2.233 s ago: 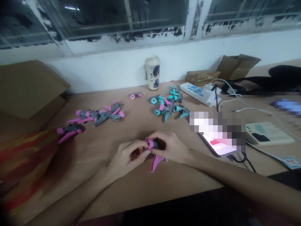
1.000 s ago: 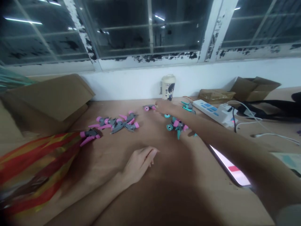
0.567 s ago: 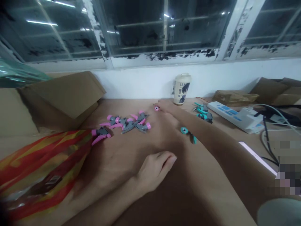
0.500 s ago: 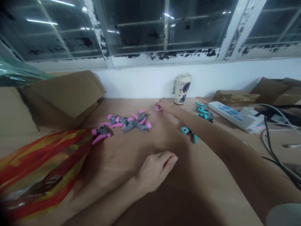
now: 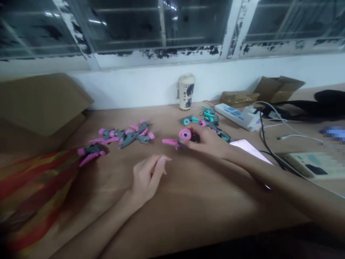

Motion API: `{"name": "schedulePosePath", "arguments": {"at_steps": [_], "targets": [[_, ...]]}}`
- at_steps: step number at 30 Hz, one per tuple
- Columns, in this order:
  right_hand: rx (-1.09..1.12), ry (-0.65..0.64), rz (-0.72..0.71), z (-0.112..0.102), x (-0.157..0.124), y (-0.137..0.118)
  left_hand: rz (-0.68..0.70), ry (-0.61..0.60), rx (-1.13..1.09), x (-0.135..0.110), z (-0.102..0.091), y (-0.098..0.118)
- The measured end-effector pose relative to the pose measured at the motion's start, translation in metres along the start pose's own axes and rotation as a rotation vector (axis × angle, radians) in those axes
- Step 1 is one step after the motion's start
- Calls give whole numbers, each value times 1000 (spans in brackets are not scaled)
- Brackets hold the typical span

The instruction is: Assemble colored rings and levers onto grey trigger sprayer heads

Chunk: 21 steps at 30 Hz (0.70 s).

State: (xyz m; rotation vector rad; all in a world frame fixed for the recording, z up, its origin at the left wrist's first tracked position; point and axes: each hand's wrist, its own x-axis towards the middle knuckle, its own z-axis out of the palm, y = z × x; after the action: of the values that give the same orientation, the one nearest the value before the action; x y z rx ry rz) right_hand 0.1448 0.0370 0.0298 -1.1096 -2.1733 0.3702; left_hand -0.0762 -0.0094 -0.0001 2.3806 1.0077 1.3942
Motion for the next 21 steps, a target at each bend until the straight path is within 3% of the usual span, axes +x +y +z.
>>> {"name": "schedulePosePath", "arguments": {"at_steps": [3, 7, 12, 17, 21], "targets": [[10, 28, 74, 0, -38, -16, 22, 72, -39, 0, 1, 7], [-118, 152, -14, 12, -66, -20, 15, -12, -2, -3, 12, 17], [-154, 176, -256, 34, -74, -10, -83, -216, -12, -6, 24, 18], [-115, 178, -221, 42, -76, -4, -160, -278, -56, -6, 28, 11], [-143, 135, -283, 44, -78, -3, -240, -334, -101, -8, 31, 6]]}}
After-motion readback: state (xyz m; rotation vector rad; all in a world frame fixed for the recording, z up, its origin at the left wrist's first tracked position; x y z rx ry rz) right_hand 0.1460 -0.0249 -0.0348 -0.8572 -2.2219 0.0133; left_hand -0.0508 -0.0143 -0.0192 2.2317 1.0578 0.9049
